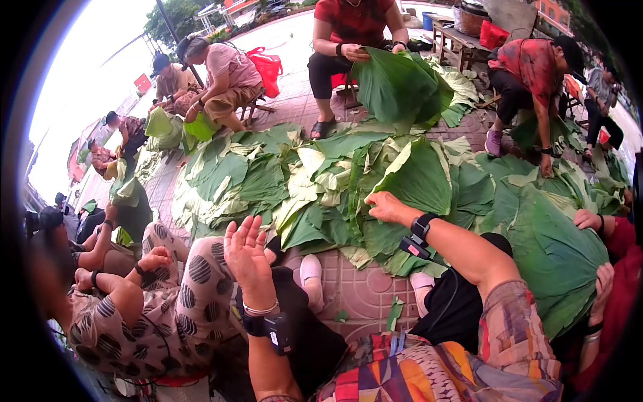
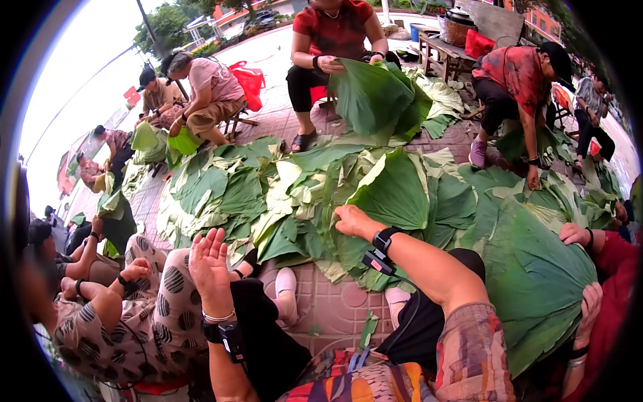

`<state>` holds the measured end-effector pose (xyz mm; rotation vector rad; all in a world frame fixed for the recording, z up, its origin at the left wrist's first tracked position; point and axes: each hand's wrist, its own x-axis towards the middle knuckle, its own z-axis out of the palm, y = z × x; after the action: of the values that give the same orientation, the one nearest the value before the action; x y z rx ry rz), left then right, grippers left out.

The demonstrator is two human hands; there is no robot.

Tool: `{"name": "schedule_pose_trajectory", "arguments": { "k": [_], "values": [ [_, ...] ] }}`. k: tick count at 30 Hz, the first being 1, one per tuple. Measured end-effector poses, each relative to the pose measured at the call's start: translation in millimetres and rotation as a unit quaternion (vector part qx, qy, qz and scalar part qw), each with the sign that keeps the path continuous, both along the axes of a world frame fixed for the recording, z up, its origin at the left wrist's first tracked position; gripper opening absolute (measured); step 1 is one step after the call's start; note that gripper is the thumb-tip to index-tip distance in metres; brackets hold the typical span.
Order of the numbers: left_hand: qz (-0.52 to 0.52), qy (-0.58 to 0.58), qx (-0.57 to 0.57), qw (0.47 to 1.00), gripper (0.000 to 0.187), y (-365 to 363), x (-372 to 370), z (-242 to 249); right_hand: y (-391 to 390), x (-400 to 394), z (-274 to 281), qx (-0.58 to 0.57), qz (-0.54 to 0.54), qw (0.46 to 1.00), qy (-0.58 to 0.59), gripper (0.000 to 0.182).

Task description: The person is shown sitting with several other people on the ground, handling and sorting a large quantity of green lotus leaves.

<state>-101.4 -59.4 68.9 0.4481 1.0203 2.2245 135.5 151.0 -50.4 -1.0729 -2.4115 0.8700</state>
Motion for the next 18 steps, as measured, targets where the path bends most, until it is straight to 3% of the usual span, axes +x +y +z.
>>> {"name": "schedule_pose_trajectory", "arguments": {
  "k": [12, 15, 18],
  "values": [
    [-0.049, -0.047, 0.020, 0.997, 0.027, -20.1, -5.7, 13.6, -48.8, -2.6, -74.9, -0.031, 0.114, 0.979, -0.168, 0.034],
    [-0.068, -0.063, 0.034, 0.995, 0.032, -29.6, -8.8, 13.8, -49.9, -13.5, -75.7, 0.008, 0.141, 0.977, -0.161, 0.038],
    [-0.078, -0.084, 0.011, 0.993, 0.034, -35.4, -11.9, 16.1, -48.2, -43.2, -72.2, -0.023, 0.167, 0.958, -0.231, 0.050]
  ]
}}
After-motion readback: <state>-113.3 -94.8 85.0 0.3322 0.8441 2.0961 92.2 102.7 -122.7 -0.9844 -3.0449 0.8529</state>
